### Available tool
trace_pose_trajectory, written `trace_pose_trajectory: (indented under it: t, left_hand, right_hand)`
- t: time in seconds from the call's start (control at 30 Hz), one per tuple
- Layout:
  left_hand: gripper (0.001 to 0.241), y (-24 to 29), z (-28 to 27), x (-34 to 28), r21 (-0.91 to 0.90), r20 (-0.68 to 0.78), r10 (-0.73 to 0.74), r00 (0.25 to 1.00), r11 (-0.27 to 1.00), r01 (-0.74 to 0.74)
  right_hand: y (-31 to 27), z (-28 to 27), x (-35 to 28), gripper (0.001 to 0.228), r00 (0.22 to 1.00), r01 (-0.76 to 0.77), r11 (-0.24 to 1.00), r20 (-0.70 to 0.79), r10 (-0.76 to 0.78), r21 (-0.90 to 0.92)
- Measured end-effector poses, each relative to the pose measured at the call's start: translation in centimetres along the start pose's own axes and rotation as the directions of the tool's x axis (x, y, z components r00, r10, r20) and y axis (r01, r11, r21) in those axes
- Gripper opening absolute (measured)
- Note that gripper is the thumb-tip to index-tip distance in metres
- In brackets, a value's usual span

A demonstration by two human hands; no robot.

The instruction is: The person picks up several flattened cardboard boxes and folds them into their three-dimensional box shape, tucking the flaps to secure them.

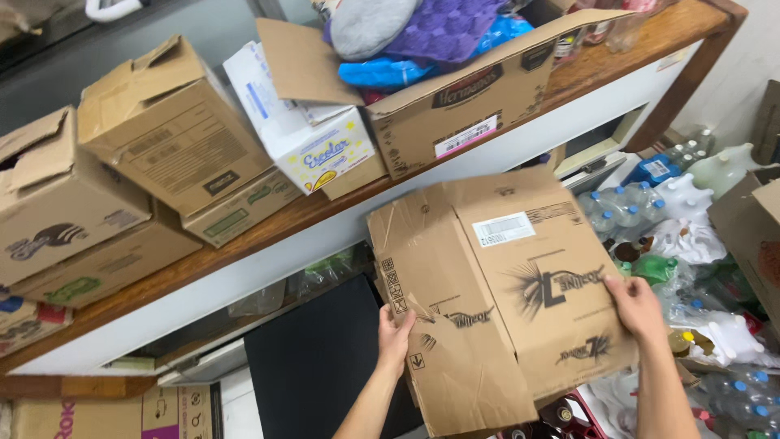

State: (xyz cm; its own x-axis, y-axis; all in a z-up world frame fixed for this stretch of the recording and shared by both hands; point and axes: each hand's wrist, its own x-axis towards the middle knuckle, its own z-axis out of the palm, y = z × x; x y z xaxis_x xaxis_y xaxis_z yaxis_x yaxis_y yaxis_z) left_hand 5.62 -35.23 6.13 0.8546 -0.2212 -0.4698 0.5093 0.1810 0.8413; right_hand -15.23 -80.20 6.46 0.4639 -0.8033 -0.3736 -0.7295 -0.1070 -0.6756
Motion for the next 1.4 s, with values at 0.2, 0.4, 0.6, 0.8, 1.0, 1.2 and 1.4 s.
trace_pose_trajectory:
  t: [0.2,0.4,0.6,0.8,1.0,1.2,1.4]
  left_hand:
    - [0.076,-0.9,-7.9,-0.8,-0.14,0.179,0.211,0.961,0.972,-0.187]
    - [0.095,2.3,-18.1,-2.6,-0.008,0.129,0.314,0.94,0.949,-0.316]
    - [0.087,9.6,-27.4,-5.2,0.044,0.238,0.583,0.777,0.792,-0.609]
    - [0.085,15.6,-30.8,-11.2,-0.08,-0.05,0.387,0.921,0.917,-0.39]
    - [0.079,19.1,-33.2,-15.0,-0.023,-0.174,0.383,0.907,0.919,-0.393]
    - [0.071,22.2,-31.2,-18.1,0.043,-0.287,0.345,0.894,0.937,-0.348]
    - [0.064,25.7,-27.3,-21.7,0.107,-0.389,0.315,0.866,0.949,-0.297]
  right_hand:
    - [7.0,2.3,-2.3,0.026,0.943,0.327,0.892,-0.171,-0.286,0.311]
    - [3.6,4.4,-9.2,0.075,0.841,0.53,0.768,-0.101,-0.532,0.36]
    - [2.1,14.1,-11.7,0.04,0.824,0.501,0.758,0.039,-0.566,0.418]
    - [-6.4,27.0,-23.0,0.039,0.721,0.389,0.636,0.209,-0.66,0.667]
    - [-5.7,36.8,-28.8,0.075,0.71,0.324,0.667,0.293,-0.64,0.671]
    - [-8.5,37.9,-34.5,0.065,0.665,0.35,0.68,0.341,-0.664,0.644]
    - [-9.4,38.2,-35.0,0.073,0.623,0.325,0.685,0.397,-0.674,0.652]
